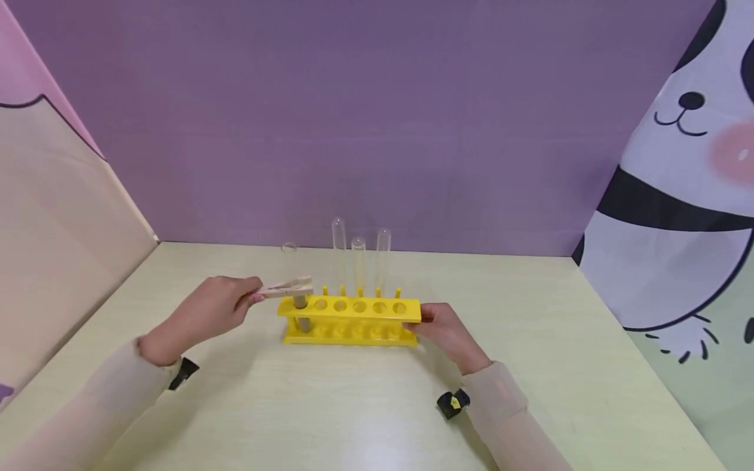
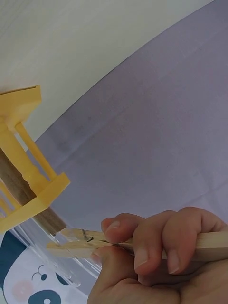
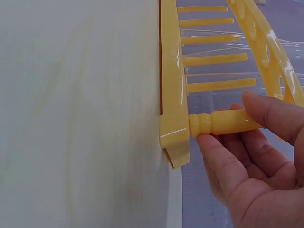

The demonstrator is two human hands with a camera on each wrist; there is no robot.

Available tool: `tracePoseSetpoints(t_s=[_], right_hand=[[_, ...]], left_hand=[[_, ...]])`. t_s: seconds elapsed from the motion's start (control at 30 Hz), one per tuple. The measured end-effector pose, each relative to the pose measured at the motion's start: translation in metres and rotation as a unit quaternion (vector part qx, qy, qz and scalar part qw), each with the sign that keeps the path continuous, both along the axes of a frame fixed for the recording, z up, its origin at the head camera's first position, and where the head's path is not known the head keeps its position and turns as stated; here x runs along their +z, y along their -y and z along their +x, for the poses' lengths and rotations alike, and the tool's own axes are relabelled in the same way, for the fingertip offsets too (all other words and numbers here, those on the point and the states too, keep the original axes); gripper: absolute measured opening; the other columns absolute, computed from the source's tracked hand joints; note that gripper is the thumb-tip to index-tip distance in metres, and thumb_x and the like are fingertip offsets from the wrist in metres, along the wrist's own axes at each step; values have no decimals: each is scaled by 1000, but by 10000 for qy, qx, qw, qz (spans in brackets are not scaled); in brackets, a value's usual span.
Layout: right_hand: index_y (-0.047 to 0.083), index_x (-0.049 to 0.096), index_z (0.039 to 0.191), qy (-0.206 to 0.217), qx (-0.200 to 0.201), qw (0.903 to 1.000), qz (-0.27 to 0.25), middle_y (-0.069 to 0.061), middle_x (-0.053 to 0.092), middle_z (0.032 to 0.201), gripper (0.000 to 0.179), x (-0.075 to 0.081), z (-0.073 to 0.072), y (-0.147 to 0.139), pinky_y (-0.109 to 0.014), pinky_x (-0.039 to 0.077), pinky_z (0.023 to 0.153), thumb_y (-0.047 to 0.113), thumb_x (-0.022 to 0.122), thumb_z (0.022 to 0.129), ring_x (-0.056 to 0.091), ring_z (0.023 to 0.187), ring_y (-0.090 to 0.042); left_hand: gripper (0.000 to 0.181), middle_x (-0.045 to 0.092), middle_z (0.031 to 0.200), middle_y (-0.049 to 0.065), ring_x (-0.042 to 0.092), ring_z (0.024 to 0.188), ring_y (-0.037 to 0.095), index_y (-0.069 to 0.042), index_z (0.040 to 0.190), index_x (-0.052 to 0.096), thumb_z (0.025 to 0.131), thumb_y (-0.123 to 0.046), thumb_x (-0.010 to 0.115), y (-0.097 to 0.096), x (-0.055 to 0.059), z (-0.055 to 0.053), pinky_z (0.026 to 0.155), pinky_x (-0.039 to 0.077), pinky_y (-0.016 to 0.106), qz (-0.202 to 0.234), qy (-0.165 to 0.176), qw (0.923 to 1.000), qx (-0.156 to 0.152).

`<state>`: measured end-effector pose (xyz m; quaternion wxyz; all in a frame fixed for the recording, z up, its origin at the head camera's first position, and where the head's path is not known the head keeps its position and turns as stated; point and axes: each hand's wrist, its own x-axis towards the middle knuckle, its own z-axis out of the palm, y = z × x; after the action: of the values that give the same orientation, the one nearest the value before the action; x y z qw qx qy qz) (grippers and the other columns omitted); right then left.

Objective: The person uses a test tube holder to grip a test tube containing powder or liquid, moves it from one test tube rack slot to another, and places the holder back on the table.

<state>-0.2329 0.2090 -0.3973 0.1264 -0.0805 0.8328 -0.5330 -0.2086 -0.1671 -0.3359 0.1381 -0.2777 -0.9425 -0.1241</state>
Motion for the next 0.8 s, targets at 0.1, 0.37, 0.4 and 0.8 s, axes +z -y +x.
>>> tracePoseSetpoints(t_s=[0.1,0.37,0.4,0.8], right_hand=[[-8,56,122,-29,26,10000,-39,-21,60,121,37,-1,0,-1,-36,48,86,5,63,88,58,93,-18],[-7,57,122,67,-13,9999,-83,-20,61,120,37,-2,0,-2,-37,48,87,5,63,88,58,92,-16],[-7,56,122,70,-1,9999,-75,-20,61,120,37,-2,0,-2,-37,48,87,5,63,88,58,93,-16],[-9,56,122,-2,57,9999,-93,-21,60,121,37,-1,-1,-1,-37,49,86,4,63,88,58,92,-17]], left_hand=[[18,37,55,-6,30,47,10,-10,76,54,89,-15,65,0,-1,-1,50,30,24,-13,-21,10000,-2],[18,38,55,-6,30,47,9,-11,76,54,89,-16,66,-1,-10,-2,49,30,23,-112,52,9999,17],[18,39,55,-6,31,47,9,-11,76,55,88,-15,66,-1,-11,-2,49,30,23,-121,61,9999,33],[15,41,57,-6,33,48,10,-11,79,57,89,-17,66,-3,-19,-1,50,31,23,-241,329,9990,180]])
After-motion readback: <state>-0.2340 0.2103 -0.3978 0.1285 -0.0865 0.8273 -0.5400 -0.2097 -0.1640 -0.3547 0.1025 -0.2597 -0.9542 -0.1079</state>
